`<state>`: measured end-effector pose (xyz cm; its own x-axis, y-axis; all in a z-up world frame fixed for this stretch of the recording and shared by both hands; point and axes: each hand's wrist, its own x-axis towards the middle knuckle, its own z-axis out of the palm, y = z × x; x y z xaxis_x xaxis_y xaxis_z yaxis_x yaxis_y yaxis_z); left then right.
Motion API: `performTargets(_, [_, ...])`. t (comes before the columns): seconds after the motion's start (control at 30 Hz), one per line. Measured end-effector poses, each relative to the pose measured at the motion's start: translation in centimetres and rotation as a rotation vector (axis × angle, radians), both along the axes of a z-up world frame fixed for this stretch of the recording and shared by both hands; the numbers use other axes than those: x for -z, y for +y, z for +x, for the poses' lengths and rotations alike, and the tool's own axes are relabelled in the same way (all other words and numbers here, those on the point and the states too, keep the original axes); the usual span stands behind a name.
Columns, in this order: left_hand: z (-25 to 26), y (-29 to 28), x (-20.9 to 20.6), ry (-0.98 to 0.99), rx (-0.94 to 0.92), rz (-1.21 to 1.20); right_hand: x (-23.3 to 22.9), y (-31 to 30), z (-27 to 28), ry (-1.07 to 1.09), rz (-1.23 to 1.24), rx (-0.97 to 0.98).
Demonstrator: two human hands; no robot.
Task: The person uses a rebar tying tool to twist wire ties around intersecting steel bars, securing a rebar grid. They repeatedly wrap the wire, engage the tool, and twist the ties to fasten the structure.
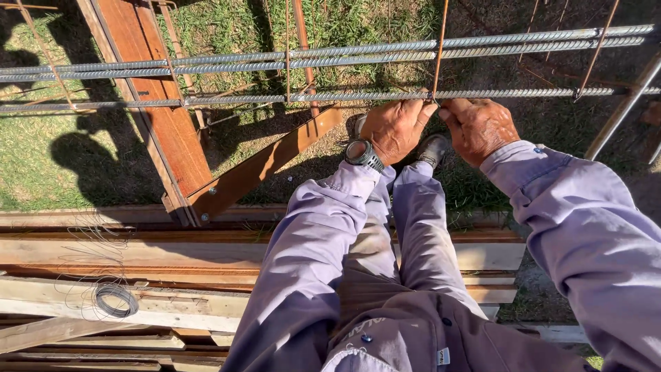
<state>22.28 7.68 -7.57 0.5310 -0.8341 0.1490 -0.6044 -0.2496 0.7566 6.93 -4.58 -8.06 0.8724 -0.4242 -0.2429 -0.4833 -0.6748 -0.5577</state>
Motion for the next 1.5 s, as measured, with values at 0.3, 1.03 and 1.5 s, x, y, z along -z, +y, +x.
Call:
performTargets(0.3, [-2.9,-0.2,4.6,-0.206,-0.335,-0.109,5.5,-2.1,0.4,-0.220,-0.103,-0.156])
performTargets(1.03, [-3.9,1.1,5.4,-0.090,-0.240,0.104,0.1,-5.0,8.7,0.671,0.370,0.192])
performTargets(1.5, [-1.3,1.9,-0.8,0.129,-0.140,0.059,-1.2,-2.8,5.4,0.058,0.379,0.423])
